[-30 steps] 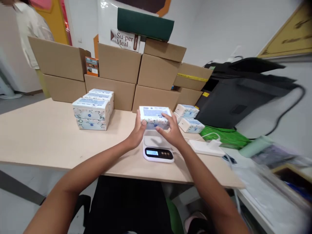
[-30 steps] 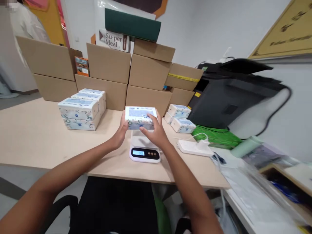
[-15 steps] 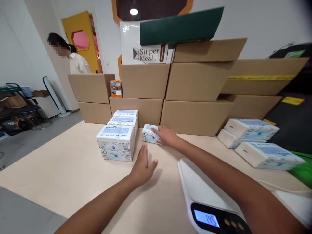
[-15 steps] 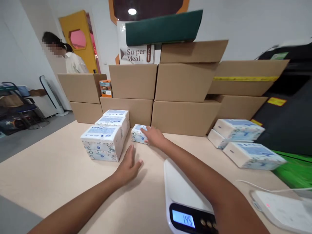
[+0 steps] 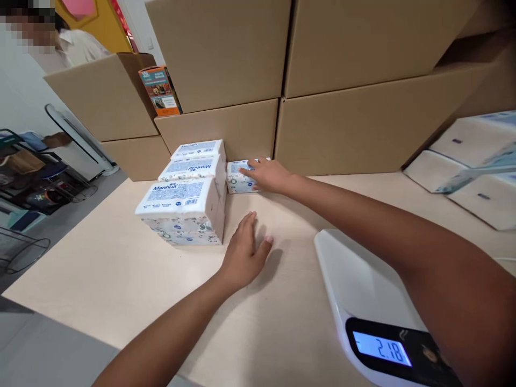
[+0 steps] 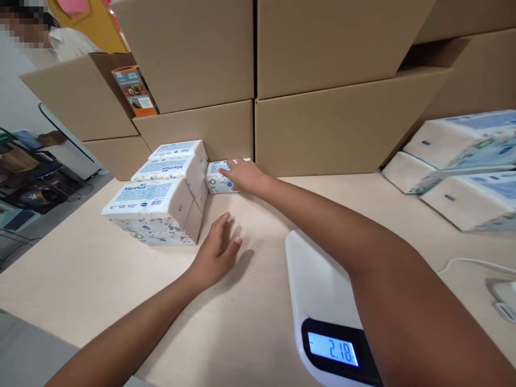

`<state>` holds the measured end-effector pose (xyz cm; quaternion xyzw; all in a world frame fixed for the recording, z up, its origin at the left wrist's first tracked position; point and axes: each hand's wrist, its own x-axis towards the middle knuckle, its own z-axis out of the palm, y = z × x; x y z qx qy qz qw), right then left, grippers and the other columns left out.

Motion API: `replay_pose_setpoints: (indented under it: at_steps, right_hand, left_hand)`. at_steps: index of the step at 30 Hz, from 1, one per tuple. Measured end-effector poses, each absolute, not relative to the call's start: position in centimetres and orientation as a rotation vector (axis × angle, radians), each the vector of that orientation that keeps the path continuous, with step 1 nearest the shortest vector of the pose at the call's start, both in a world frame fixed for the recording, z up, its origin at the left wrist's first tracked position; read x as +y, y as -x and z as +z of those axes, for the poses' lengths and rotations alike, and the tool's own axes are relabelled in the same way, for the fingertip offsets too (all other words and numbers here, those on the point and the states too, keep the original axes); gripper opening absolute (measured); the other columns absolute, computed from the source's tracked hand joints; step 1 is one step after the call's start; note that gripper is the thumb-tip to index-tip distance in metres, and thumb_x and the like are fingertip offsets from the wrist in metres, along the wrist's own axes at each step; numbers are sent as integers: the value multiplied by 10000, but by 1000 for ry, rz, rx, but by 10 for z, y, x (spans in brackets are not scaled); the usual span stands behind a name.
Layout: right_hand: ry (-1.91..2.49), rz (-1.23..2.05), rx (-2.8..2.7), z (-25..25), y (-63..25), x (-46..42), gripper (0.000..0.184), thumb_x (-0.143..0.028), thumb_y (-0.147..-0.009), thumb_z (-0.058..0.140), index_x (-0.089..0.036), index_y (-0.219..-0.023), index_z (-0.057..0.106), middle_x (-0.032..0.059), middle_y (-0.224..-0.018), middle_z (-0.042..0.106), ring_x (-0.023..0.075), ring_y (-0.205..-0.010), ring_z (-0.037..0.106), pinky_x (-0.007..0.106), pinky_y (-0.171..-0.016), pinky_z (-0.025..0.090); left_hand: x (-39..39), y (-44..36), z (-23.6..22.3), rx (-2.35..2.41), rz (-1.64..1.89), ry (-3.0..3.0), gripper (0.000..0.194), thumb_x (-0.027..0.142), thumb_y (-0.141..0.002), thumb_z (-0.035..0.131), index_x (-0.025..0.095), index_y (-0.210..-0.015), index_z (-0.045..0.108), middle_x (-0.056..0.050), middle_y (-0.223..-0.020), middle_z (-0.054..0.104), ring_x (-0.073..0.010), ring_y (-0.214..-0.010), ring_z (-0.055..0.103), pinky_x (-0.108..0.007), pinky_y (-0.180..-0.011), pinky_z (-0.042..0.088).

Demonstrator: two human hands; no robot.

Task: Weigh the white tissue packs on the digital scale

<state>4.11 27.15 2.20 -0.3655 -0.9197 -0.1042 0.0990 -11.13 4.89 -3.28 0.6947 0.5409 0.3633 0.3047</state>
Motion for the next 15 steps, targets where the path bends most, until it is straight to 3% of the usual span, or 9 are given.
replay_pose_setpoints:
  at_steps: [6, 10, 15]
  right_hand:
    - [1153, -360, -2716, 33, -25, 261, 717, -271, -946, 826, -246, -1604, 540, 196, -1602, 620, 414, -1402, 624, 504, -1065, 569]
    - [1239, -362, -2731, 50, -26, 245, 734, -230, -988, 758, -217, -1660, 463, 206, -1658, 580, 388, -1445, 616, 488, -1080, 573]
    - [1149, -443, -2628, 67, -122, 207, 710, -388, -1049, 706, -214, -1682, 435, 188, -1763, 464, 358, -1621, 461, 564, -1329, 339]
  left_hand:
    - [53, 117, -32, 1424, 964, -1839, 708, 570, -1078, 545, 222, -1668, 368, -210, -1784, 377, -370, -1670, 390, -603, -1377, 304]
    - [56, 128, -26, 1361, 940, -1811, 793, 717, -1049, 504, 246, -1665, 340, -201, -1799, 335, -365, -1646, 435, -589, -1366, 340]
    - [62, 138, -21, 1385, 906, -1873, 858, 825, -1012, 457, 263, -1653, 357, -175, -1829, 284, -380, -1631, 451, -602, -1380, 317]
